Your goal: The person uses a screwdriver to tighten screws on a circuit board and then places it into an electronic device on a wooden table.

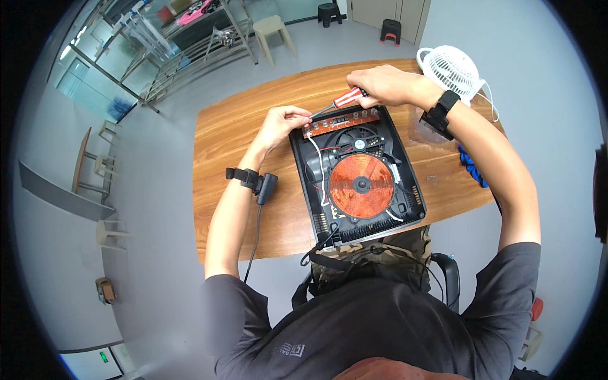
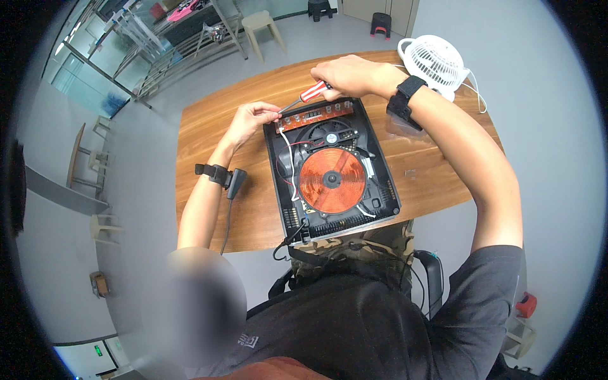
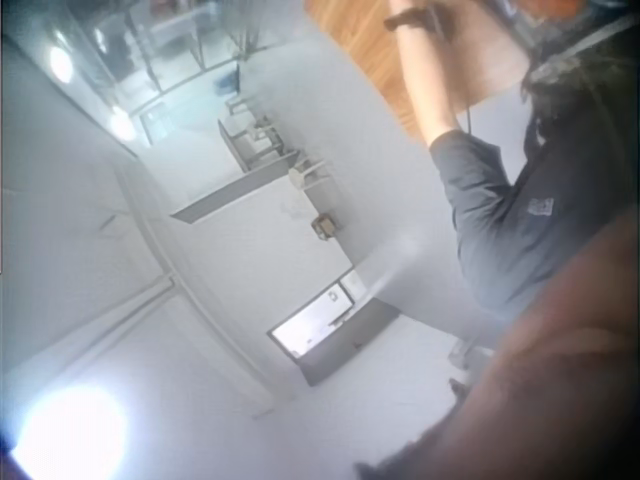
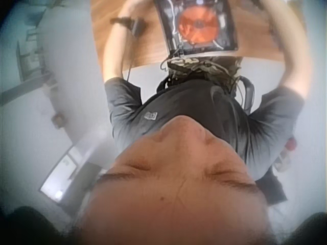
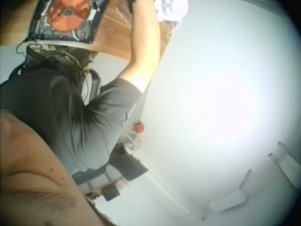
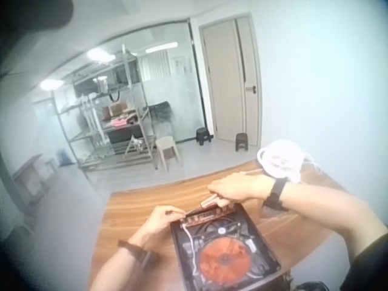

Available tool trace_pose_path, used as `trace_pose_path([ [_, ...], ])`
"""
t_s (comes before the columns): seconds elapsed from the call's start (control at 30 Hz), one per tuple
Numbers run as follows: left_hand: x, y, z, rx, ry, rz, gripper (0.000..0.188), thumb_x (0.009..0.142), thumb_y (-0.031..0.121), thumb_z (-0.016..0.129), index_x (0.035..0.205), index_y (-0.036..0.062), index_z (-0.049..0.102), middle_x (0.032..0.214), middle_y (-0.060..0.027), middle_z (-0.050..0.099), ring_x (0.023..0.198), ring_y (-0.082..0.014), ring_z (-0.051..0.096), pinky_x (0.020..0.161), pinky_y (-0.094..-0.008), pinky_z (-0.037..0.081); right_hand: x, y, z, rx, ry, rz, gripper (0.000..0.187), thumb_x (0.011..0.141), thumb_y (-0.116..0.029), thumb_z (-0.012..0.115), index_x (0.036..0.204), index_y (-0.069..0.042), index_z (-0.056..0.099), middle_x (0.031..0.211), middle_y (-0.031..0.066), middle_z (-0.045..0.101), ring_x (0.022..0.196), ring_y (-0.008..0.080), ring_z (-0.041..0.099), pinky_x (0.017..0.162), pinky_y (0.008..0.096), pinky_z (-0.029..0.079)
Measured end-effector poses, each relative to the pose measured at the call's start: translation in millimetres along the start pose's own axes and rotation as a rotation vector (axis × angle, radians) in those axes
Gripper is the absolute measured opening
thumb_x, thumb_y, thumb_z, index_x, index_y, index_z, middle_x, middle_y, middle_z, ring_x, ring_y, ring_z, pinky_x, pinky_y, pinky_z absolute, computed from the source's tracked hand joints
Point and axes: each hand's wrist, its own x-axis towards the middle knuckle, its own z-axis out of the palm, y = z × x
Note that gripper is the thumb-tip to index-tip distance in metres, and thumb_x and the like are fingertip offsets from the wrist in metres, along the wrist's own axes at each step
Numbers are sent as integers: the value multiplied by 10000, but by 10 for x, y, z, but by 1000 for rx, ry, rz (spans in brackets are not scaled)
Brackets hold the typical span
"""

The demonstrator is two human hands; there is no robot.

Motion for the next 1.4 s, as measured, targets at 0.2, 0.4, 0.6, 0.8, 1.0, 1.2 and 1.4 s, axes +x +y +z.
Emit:
trace_pose_path([
  [0.2,-30,-107,-37,-52,-14,31,246,937,115,756,1143,-14,721,1043,-107,762,946,-136,700,853,-273,543,17,-25,26,-6,34,-21,295,910,-277,597,1044,-20,542,989,183,628,934,409,632,792,499,500],
  [0.4,-43,-103,-116,-101,-21,-13,199,950,151,750,1093,14,726,1029,-77,767,931,-105,694,796,-239,518,1,-38,27,-7,104,-32,279,906,-268,604,1028,-25,544,979,172,623,917,401,629,773,492,496],
  [0.6,-43,-25,-95,-69,-20,-38,226,995,194,699,1129,15,730,1026,-71,767,903,-84,689,778,-223,513,0,-23,30,-42,185,-74,256,902,-251,608,1015,-30,546,948,159,626,897,390,632,755,488,494],
  [0.8,-17,-121,-102,-71,-18,-43,230,1009,193,677,1137,9,726,1032,-67,764,902,-84,687,781,-222,517,42,-31,27,-1,153,-48,268,897,-257,612,1010,-23,550,944,177,633,911,408,626,771,488,494],
  [1.0,-3,-202,-127,-146,-26,-5,234,995,170,696,1150,-5,705,1027,-78,758,930,-115,694,841,-247,539,98,-17,7,115,87,8,298,905,-276,626,1026,-8,580,962,202,661,927,414,636,798,481,499],
  [1.2,-3,8,-128,9,-111,-6,235,981,157,714,1144,-12,694,1083,-108,753,1051,-151,698,941,-283,542,254,-87,-81,60,6,34,311,901,-285,662,1027,-6,604,961,200,672,917,401,644,797,475,506],
  [1.4,85,42,-106,95,-107,31,275,955,160,743,1174,-5,729,1084,-83,763,1018,-147,695,926,-303,530,454,-135,-134,8,-17,-7,329,902,-302,683,1032,-4,632,920,189,688,880,396,657,773,475,517],
])
